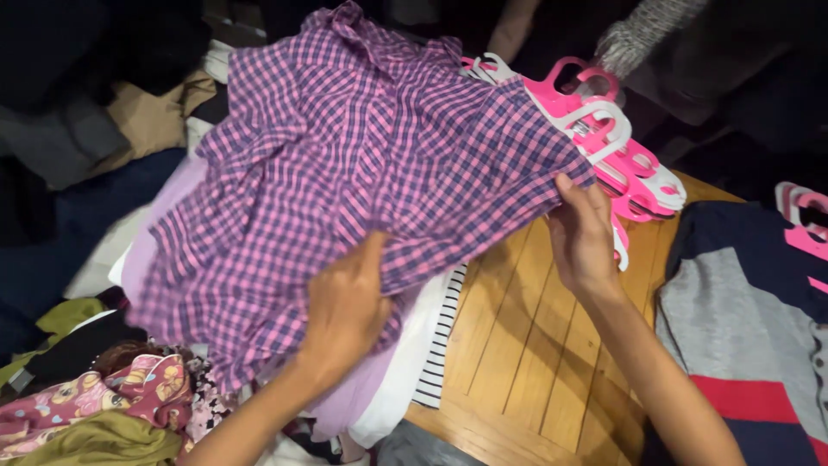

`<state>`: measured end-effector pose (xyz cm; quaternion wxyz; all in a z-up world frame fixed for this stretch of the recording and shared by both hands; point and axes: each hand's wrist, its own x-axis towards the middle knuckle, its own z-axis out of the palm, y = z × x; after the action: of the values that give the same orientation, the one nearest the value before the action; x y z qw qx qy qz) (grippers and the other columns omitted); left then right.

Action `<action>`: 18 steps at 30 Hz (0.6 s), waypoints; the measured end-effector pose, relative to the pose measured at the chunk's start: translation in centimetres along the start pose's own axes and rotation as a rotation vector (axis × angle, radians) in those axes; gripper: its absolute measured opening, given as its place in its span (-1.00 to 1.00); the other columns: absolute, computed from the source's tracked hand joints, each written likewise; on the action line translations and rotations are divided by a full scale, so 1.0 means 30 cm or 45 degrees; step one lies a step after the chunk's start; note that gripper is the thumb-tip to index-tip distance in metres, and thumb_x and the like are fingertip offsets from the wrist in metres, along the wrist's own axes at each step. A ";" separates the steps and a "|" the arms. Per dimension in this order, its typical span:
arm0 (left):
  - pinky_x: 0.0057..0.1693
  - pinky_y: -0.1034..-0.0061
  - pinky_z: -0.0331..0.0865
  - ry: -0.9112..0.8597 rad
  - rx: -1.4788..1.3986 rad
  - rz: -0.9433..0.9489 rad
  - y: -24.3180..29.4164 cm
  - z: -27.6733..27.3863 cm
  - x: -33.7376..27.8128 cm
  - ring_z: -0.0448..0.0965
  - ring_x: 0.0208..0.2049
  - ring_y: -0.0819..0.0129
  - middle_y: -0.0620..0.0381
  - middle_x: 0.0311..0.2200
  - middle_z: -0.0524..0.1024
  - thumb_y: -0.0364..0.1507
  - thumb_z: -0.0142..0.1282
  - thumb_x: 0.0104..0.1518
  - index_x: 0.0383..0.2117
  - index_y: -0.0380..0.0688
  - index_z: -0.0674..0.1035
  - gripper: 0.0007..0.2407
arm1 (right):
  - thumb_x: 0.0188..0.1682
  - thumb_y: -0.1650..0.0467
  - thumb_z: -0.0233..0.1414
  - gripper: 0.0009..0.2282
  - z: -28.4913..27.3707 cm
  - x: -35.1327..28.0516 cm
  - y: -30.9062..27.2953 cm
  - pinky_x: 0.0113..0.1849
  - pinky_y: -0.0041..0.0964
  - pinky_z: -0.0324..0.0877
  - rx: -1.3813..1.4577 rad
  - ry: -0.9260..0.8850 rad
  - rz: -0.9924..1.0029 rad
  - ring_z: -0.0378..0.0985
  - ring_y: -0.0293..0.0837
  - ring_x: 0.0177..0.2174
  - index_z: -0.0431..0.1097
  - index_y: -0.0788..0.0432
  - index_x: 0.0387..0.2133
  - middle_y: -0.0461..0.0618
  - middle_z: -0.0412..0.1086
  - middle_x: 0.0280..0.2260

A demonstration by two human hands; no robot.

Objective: The person buttons a pink and blue checkered shirt laid out on a wooden surface. They then pick up a white plastic hanger, place it inside the shirt's collar, and adjust the garment to hang properly.

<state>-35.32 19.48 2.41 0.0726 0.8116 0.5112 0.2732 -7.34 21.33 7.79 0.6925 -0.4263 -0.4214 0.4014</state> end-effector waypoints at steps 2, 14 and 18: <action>-0.18 0.11 0.53 -0.101 -0.082 0.059 0.068 0.011 0.003 0.69 -0.30 -0.09 -0.20 -0.28 0.65 -0.64 0.26 -0.30 0.12 -0.24 0.45 -0.35 | 0.12 0.34 0.02 -0.90 -0.067 0.003 0.004 -0.03 -0.31 0.42 -0.049 0.024 -0.045 0.52 -0.26 -0.24 0.47 0.03 -0.24 -0.15 0.42 -0.37; -0.41 0.17 0.38 -0.662 -0.631 0.278 0.412 0.075 0.000 0.54 -0.51 -0.02 -0.09 -0.50 0.52 -0.65 0.03 -0.04 0.20 -0.24 0.26 -0.45 | 0.08 0.38 0.00 -0.84 -0.392 -0.099 -0.096 -0.05 -0.38 0.46 -0.109 0.277 -0.094 0.54 -0.26 -0.18 0.43 0.12 -0.13 -0.09 0.45 -0.23; -0.48 0.16 0.32 -0.825 -0.625 0.377 0.520 0.115 -0.019 0.48 -0.65 0.04 -0.03 -0.58 0.49 -0.64 -0.03 0.08 0.20 -0.29 0.20 -0.51 | 0.06 0.37 -0.03 -0.82 -0.500 -0.159 -0.107 -0.14 -0.45 0.44 -0.075 0.458 -0.047 0.53 -0.29 -0.22 0.41 0.19 -0.15 -0.08 0.49 -0.20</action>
<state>-21.38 12.27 5.50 0.3802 0.8787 0.2600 0.1253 5.63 12.19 5.40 0.7511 -0.5036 -0.3101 0.2934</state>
